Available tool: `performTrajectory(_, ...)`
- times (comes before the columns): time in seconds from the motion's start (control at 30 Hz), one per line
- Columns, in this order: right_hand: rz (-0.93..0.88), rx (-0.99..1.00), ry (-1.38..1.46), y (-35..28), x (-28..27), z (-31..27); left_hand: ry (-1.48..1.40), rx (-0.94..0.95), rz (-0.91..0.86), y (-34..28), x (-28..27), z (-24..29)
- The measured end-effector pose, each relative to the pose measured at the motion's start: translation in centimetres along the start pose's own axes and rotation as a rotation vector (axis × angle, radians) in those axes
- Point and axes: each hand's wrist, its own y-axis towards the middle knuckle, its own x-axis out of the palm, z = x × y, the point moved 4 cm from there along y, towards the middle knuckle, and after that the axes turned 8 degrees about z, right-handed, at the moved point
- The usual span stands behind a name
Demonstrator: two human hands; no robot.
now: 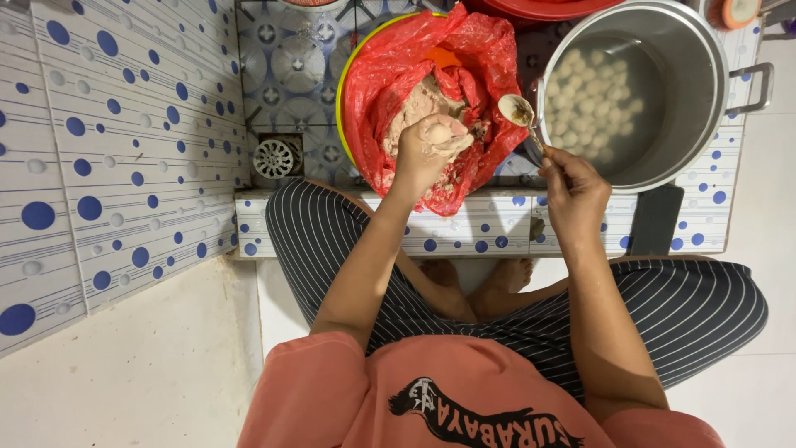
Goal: Forming small balls from a large mass of dough by squeezing it through the hand and scraping it into a pot of water with a spoon.
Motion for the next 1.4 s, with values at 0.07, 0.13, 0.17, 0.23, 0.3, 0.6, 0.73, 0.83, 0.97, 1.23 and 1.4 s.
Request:
performTrajectory(0.07, -0.003, 0.000, -0.002, 0.1, 0.0, -0.2, 0.123, 0.037, 0.045, 0.3, -0.8, -3.1)
performTrajectory(0.13, -0.006, -0.001, -0.002, 0.1, 0.0, -0.3, 0.247, 0.074, 0.091, 0.2, -0.8, -3.0)
performTrajectory(0.17, -0.003, 0.011, 0.005, 0.1, -0.1, -0.3, 0.255, 0.044, 0.098, -0.1, -0.3, -1.6)
performTrajectory(0.23, 0.001, 0.026, 0.011, 0.0, -0.1, -0.1, 0.263, 0.012, 0.103, -0.6, 0.4, 1.9)
performTrajectory(0.3, 0.001, 0.023, 0.032, 0.1, -0.1, 0.0, 0.032, -0.008, -0.015, -1.0, 1.5, 6.1)
performTrajectory(0.6, -0.072, -0.127, -0.150, 0.7, -0.3, -6.2, -0.348, -0.087, -0.075, -0.7, 0.4, 1.9)
performTrajectory(0.73, -0.099, -0.293, -0.312, 0.9, 0.0, -9.4, -0.226, -0.132, -0.056, -0.2, 0.2, -0.2)
performTrajectory(0.83, -0.109, -0.471, -0.544, 0.5, 0.2, -10.6, -0.110, -0.064, -0.095, -0.2, 0.7, -0.3)
performTrajectory(0.97, -0.069, -0.664, -0.765, 0.8, 1.0, -12.8, -0.017, -0.022, -0.063, -0.2, 0.7, -1.5)
performTrajectory(1.23, -0.117, -0.645, -0.774, 0.2, 3.0, -11.9, -0.273, -0.238, -0.060, -0.8, 0.9, 1.3)
performTrajectory(1.4, -0.323, -0.054, -0.259, 0.1, 4.9, -7.3, 0.560, -0.134, 0.064, -0.4, -0.5, -2.6)
